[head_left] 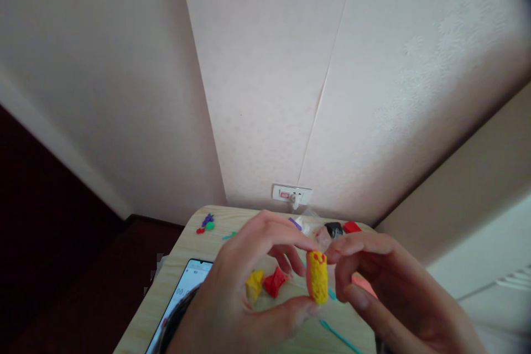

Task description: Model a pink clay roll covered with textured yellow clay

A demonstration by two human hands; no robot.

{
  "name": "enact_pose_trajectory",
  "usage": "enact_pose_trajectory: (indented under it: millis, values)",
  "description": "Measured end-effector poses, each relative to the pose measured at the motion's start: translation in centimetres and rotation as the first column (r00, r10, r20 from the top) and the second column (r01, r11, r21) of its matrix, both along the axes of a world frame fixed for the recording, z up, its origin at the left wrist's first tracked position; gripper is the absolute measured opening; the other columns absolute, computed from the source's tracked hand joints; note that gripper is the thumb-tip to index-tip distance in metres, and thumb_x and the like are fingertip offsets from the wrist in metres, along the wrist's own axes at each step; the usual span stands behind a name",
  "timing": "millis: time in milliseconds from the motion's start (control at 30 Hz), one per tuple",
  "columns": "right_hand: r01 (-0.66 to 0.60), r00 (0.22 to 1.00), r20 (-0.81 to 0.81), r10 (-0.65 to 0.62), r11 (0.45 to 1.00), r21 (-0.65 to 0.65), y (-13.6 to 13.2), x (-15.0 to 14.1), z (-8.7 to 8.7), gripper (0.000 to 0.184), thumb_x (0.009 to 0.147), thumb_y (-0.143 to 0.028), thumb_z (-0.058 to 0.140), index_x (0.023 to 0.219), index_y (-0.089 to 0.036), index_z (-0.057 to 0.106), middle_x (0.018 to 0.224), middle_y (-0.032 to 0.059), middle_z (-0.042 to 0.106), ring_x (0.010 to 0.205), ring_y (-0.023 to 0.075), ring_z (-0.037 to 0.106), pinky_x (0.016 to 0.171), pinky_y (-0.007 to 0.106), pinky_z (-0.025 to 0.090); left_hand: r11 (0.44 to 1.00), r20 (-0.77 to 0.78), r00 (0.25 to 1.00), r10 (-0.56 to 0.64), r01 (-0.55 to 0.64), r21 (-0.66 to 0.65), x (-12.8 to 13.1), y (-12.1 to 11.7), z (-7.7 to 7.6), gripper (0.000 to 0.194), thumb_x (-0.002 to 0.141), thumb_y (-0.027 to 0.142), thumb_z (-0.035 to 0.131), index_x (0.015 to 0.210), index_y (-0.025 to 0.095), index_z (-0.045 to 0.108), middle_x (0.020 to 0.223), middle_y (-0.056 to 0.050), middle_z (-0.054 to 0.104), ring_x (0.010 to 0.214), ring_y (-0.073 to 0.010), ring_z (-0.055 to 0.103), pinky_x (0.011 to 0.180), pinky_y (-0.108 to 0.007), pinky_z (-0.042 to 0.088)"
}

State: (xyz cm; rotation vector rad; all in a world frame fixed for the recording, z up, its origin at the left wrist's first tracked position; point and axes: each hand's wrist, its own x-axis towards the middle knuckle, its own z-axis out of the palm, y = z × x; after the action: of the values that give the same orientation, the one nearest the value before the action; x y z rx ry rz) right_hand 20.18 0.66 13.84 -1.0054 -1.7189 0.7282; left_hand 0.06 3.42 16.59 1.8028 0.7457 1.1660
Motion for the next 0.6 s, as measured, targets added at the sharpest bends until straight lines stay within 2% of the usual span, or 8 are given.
enact_pose_trajectory:
  millis: [100,133,167,267,400,467,533,600]
  values:
    - [0.152,0.957,0.239,-0.162,0.987,0.06,0.2,1.0,-0.6,0.013,0.095,-0.037,0.054,0.107,-0.034,0.056,0.084,-0.0044,0.067,0.075,0.0105,0.067,0.065,0.015,0.054,0.997,0.002,0.997,0.083,-0.083,0.008,-1.2,0.3,-0.2,0.037,0.077,0.008,0.072,0.105,0.031,0.064,0.097,0.005,0.064,0.085,-0.0108,0.061,0.079,-0.019,0.051]
    - [0.167,0.93,0.321,-0.177,0.984,0.059,0.3,1.1,-0.9,0.013,0.095,-0.038,0.052,0.106,-0.032,0.055,0.084,-0.0037,0.068,0.077,0.0117,0.068,0.066,0.017,0.055,0.994,0.003,0.994,0.108,-0.108,-0.001,-1.6,0.4,-0.3,0.036,0.079,0.009,0.071,0.106,0.032,0.063,0.097,0.005,0.064,0.088,-0.0107,0.062,0.081,-0.018,0.051]
    - [0.151,0.903,0.401,-0.155,0.988,0.04,0.4,1.1,-1.2,0.013,0.096,-0.038,0.05,0.105,-0.03,0.056,0.086,-0.0024,0.068,0.078,0.013,0.068,0.067,0.02,0.056,0.991,0.011,0.991,0.136,-0.135,-0.016,-1.9,0.4,-0.4,0.036,0.08,0.009,0.07,0.106,0.033,0.063,0.098,0.006,0.064,0.09,-0.0107,0.062,0.082,-0.018,0.051]
    - [0.043,0.804,0.595,0.03,0.993,-0.109,0.8,-0.2,-2.5,0.014,0.096,-0.028,0.046,0.103,-0.025,0.058,0.092,0.0019,0.07,0.081,0.0168,0.069,0.071,0.029,0.057,0.976,0.058,0.975,0.213,-0.21,-0.056,-2.2,0.5,-0.9,0.038,0.08,0.005,0.068,0.105,0.034,0.063,0.099,0.007,0.064,0.095,-0.0113,0.062,0.084,-0.018,0.053]
    - [0.016,0.691,0.701,0.174,0.967,-0.255,1.2,-3.1,-5.5,0.024,0.083,-0.009,0.06,0.104,-0.019,0.063,0.103,0.0065,0.071,0.093,0.0239,0.069,0.081,0.04,0.057,0.964,0.118,0.958,0.261,-0.252,-0.085,-2.1,0.5,-1.2,0.038,0.078,0.005,0.07,0.103,0.032,0.063,0.097,0.005,0.064,0.091,-0.0142,0.063,0.08,-0.023,0.056]
    - [0.002,0.639,0.729,0.246,0.947,-0.321,1.3,-4.6,-7.5,0.024,0.085,-0.015,0.065,0.108,-0.018,0.063,0.107,0.0062,0.07,0.098,0.0227,0.068,0.086,0.041,0.055,0.964,0.148,0.954,0.26,-0.246,-0.104,-2.2,0.6,-1.3,0.037,0.078,0.006,0.07,0.103,0.032,0.063,0.097,0.006,0.064,0.091,-0.0142,0.063,0.08,-0.023,0.056]
    - [0.006,0.584,0.75,0.312,0.922,-0.388,1.4,-6.0,-9.7,0.024,0.091,-0.028,0.062,0.113,-0.017,0.062,0.11,0.0054,0.068,0.098,0.02,0.067,0.086,0.042,0.055,0.966,0.169,0.954,0.249,-0.232,-0.116,-2.3,0.7,-1.4,0.038,0.079,0.005,0.069,0.105,0.032,0.062,0.097,0.007,0.064,0.091,-0.0128,0.063,0.081,-0.021,0.055]
    - [0.045,0.515,0.777,0.361,0.894,-0.446,1.4,-7.0,-11.9,0.025,0.093,-0.033,0.06,0.113,-0.017,0.062,0.11,0.006,0.067,0.096,0.0189,0.067,0.084,0.04,0.056,0.966,0.175,0.954,0.244,-0.224,-0.127,-2.4,0.9,-1.4,0.037,0.08,0.004,0.068,0.105,0.031,0.062,0.096,0.007,0.064,0.089,-0.0116,0.063,0.081,-0.02,0.054]
